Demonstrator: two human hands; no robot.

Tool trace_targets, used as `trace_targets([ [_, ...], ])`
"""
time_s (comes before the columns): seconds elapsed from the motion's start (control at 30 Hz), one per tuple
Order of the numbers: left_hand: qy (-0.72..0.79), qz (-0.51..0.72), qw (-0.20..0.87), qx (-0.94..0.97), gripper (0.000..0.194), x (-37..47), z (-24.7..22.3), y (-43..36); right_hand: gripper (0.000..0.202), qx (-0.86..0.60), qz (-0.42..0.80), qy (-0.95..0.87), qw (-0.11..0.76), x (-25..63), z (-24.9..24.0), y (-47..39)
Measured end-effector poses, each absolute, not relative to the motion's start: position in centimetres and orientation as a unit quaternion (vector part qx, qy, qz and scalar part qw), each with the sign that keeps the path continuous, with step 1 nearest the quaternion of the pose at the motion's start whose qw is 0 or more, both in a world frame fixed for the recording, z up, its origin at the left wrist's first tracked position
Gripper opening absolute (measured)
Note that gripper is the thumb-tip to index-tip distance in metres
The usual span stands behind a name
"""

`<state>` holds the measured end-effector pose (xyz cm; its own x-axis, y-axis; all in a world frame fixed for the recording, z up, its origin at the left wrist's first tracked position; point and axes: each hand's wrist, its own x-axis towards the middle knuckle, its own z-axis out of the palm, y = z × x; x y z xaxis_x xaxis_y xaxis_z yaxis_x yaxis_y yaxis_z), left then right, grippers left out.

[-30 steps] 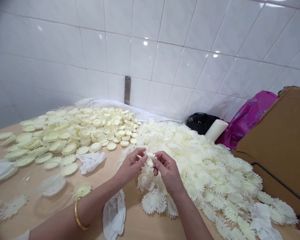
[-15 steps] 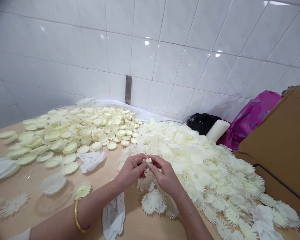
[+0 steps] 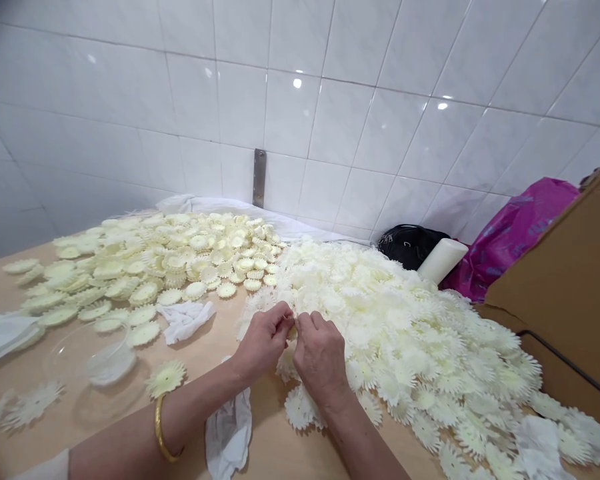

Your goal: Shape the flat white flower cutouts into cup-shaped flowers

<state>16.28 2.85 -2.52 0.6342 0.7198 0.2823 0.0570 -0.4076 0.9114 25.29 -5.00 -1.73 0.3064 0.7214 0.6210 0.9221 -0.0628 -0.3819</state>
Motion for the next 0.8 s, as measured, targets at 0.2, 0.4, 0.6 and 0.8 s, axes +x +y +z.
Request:
trace_targets([
  [0.2,0.285,0.317,0.662,0.616,0.019,16.8,-2.0,2.5,0.019,-0.719,-0.059,-0.500,0.479,25.9,-1.4,-5.4],
  [0.4,0.219,0.251,0.838,0.433,0.033,16.8,-1.2,2.3,0.018,-0.660,-0.198,-0.611,0.390,26.2,-1.7,-5.5],
  [0.6,0.265,0.259,0.798,0.475,0.022,17.0,-1.9,2.7,0.014,-0.668,-0.107,-0.555,0.484,26.0,-1.5,-5.4],
  [0.8,0.257,0.261,0.722,0.587,0.025,17.0,-2.3,2.3,0.030,-0.729,0.027,-0.448,0.516,26.6,-1.0,-5.5],
])
